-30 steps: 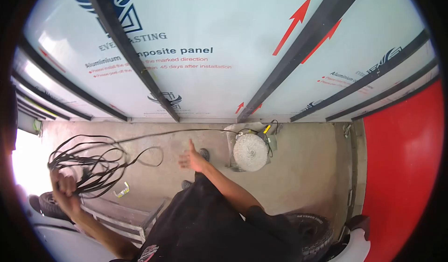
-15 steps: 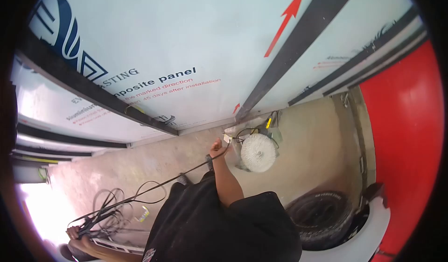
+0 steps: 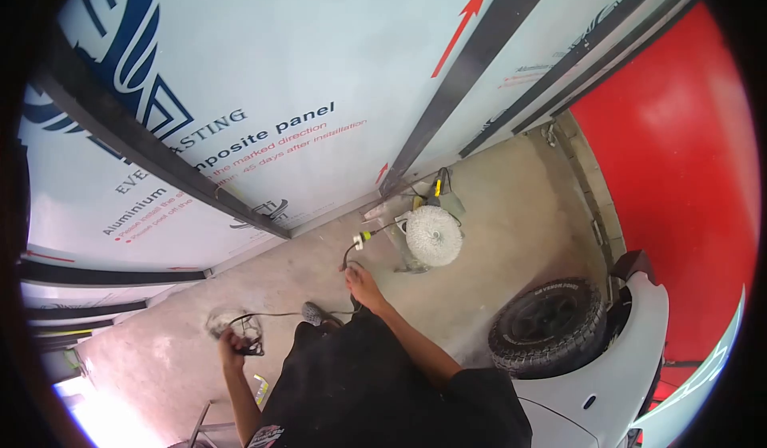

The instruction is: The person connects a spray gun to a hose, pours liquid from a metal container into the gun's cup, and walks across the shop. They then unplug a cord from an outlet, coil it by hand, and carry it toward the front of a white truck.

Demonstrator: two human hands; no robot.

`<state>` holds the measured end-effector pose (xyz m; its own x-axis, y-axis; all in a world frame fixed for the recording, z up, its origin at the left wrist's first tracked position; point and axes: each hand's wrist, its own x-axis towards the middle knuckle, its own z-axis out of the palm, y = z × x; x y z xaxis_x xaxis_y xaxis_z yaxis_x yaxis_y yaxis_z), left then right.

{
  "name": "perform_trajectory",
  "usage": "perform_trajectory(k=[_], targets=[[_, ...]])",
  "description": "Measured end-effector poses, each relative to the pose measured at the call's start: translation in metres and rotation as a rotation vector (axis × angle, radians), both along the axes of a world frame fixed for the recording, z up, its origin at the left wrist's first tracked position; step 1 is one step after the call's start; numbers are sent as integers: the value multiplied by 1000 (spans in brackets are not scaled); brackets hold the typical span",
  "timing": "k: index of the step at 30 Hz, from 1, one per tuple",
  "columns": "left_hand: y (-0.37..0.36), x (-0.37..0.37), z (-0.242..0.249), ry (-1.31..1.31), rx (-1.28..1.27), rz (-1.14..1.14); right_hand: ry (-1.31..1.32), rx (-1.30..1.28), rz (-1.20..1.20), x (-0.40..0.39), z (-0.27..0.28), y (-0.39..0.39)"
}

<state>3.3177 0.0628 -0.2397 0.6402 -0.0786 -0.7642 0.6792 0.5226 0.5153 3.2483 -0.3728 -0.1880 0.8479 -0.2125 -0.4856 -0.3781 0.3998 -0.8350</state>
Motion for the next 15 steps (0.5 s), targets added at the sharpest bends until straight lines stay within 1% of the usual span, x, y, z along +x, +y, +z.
perform_trajectory(k=[1, 2, 4, 5, 6, 7, 8, 9, 10, 11, 12, 14, 15], targets=[[-22, 2, -1, 12, -64, -117, -20, -48, 60, -6, 6, 9], [-44, 7, -2, 81, -3, -206, -69, -136, 136, -10, 14, 18], [-93, 12, 12, 104, -32, -350, -159, -304, 291, -22, 31, 35], [-106, 13, -4, 140, -59, -414, -171, -289, 339, -25, 44, 41], [-129, 13, -3, 144, -50, -463, -186, -270, 395, -25, 58, 46], [-150, 9, -2, 134, -118, -489, -204, -247, 452, -26, 67, 50], [-172, 6, 1, 133, -126, -537, -234, -236, 512, -28, 70, 53], [-189, -1, -12, 111, -209, -559, -267, -227, 574, -29, 72, 53], [-210, -5, -9, 181, -244, -548, -306, -221, 632, -28, 72, 51], [-229, -8, 4, 152, -293, -596, -433, -435, 666, -36, 61, 49], [-249, -13, 29, 182, -299, -547, -418, -414, 824, -36, 68, 39], [-274, -18, 24, 130, -481, -511, -388, -373, 1129, -34, 91, 13], [-283, -21, 20, 65, -377, -504, -325, -459, 1354, -35, 87, 3]])
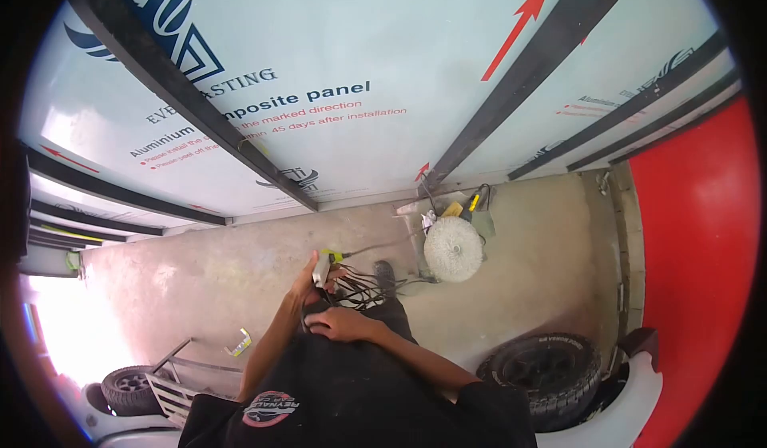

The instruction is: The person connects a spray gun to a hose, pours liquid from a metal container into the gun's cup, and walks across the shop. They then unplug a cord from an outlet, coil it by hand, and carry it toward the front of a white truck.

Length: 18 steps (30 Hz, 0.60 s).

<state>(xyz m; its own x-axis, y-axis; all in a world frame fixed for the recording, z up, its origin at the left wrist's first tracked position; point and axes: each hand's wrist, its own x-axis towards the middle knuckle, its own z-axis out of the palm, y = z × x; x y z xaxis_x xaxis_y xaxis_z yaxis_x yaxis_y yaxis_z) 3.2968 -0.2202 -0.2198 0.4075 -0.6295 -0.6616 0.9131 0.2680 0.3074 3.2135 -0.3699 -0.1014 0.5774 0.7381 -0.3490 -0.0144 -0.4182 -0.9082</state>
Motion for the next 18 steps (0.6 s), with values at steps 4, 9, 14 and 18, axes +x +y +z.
perform_trajectory(k=[4, 9, 14, 18], targets=[[-36, -20, -3, -172, 172, 108, -108, -23, 23, -32, -30, -41], [-66, -40, 22, -220, 362, 202, -25, -170, 51, -26, -22, -92], [-69, -53, 31, -308, 522, 284, -452, -180, -650, 2, -30, -127], [-69, -59, 29, -286, 557, 316, -736, -50, -658, 38, -37, -131]])
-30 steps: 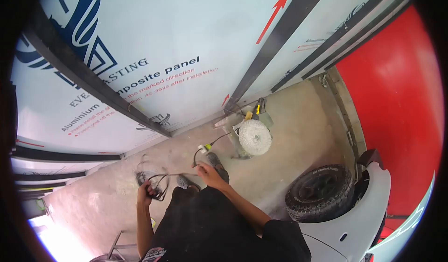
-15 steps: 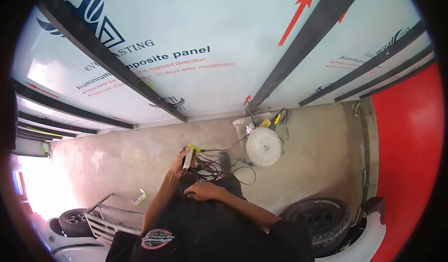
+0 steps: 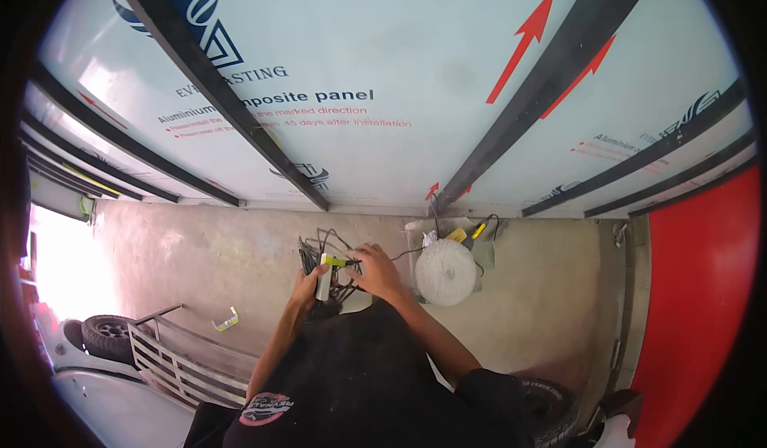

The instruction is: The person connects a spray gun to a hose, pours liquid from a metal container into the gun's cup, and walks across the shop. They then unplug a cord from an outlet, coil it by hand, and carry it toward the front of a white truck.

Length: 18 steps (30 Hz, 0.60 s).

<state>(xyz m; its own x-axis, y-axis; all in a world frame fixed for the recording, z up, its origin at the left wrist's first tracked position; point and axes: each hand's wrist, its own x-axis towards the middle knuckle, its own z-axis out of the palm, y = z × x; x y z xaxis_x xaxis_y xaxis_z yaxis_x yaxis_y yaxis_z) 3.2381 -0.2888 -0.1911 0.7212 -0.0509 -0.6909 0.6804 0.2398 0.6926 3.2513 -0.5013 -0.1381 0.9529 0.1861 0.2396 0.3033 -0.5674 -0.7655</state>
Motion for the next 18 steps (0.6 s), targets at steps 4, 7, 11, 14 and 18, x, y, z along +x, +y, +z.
perform_trajectory(k=[4, 7, 11, 14, 18], targets=[[4, -1, -16, -19, 100, -1, 112, 61, 131, 13, -27, 8], [9, -4, -16, -69, 203, -87, 115, 95, 201, 18, -27, 13], [9, -9, -11, -67, 334, -200, 89, -2, 183, 22, -22, 18], [4, -3, -4, -30, 504, -283, 115, 35, 151, 29, -18, 24], [-2, 1, 3, -84, 488, -276, 168, 356, -53, 32, -29, 35]])
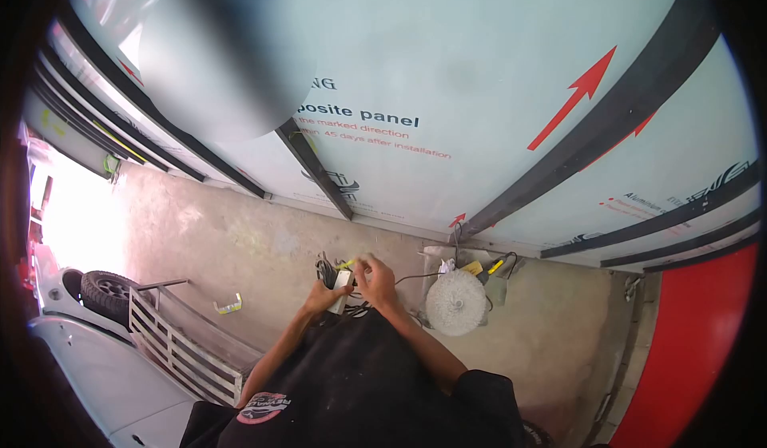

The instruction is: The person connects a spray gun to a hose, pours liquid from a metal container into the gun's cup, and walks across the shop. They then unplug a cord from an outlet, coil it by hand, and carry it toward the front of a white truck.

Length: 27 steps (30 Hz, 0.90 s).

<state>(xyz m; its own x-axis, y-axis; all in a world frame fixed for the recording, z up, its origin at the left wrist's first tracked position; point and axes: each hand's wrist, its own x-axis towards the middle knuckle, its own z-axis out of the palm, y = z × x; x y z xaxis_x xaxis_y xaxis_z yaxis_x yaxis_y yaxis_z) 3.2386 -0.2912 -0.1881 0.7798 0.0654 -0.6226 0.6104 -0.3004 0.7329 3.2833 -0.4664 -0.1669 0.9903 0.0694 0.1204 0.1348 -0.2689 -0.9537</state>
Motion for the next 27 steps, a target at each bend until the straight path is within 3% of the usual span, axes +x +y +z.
perform_trajectory(k=[4, 7, 9, 11, 12, 13, 14, 16, 18, 19, 20, 21, 22, 24, 25, 26, 27], targets=[[-9, -1, -7, 11, -95, 76, 141, 171, -87, 12, -43, -5], [-6, 4, -18, 54, -137, 131, -66, -282, 326, -5, -135, -12], [-18, 10, 9, 63, -177, 155, 544, -190, 271, -13, -91, -14], [-10, 7, -29, 22, -140, 252, 483, -327, 126, -14, -63, -24], [-14, 11, -7, 22, -159, 324, 457, -417, 61, -16, -64, -30], [-3, 12, -17, -40, -357, 505, 430, -505, -1, -18, -70, -37], [15, 13, -26, -54, -495, 640, 380, -478, -195, -19, -91, -48], [56, 8, -45, -135, -623, 677, 444, -361, -346, -21, -89, -88], [69, 1, -53, -123, -724, 703, 480, -328, -363, -25, -108, -141], [73, -5, -51, -124, -775, 739, 431, -270, -431, -29, -139, -169], [70, -12, -53, -136, -757, 794, 160, -384, -463, -30, -183, -203], [66, -17, -56, -185, -684, 782, 192, -370, -623, -29, -226, -237], [57, -18, -55, -204, -615, 970, 256, -314, -670, -26, -253, -263], [62, -25, -70, -121, -544, 1052, 385, -119, -726, -48, -329, -339], [66, -28, -65, -169, -453, 1081, 391, -100, -704, -71, -406, -393], [71, -30, -49, -184, -415, 1119, 488, 408, -890, -77, -333, -371], [79, -33, -34, -198, -387, 1149, 657, 427, -1101, -81, -285, -356]])
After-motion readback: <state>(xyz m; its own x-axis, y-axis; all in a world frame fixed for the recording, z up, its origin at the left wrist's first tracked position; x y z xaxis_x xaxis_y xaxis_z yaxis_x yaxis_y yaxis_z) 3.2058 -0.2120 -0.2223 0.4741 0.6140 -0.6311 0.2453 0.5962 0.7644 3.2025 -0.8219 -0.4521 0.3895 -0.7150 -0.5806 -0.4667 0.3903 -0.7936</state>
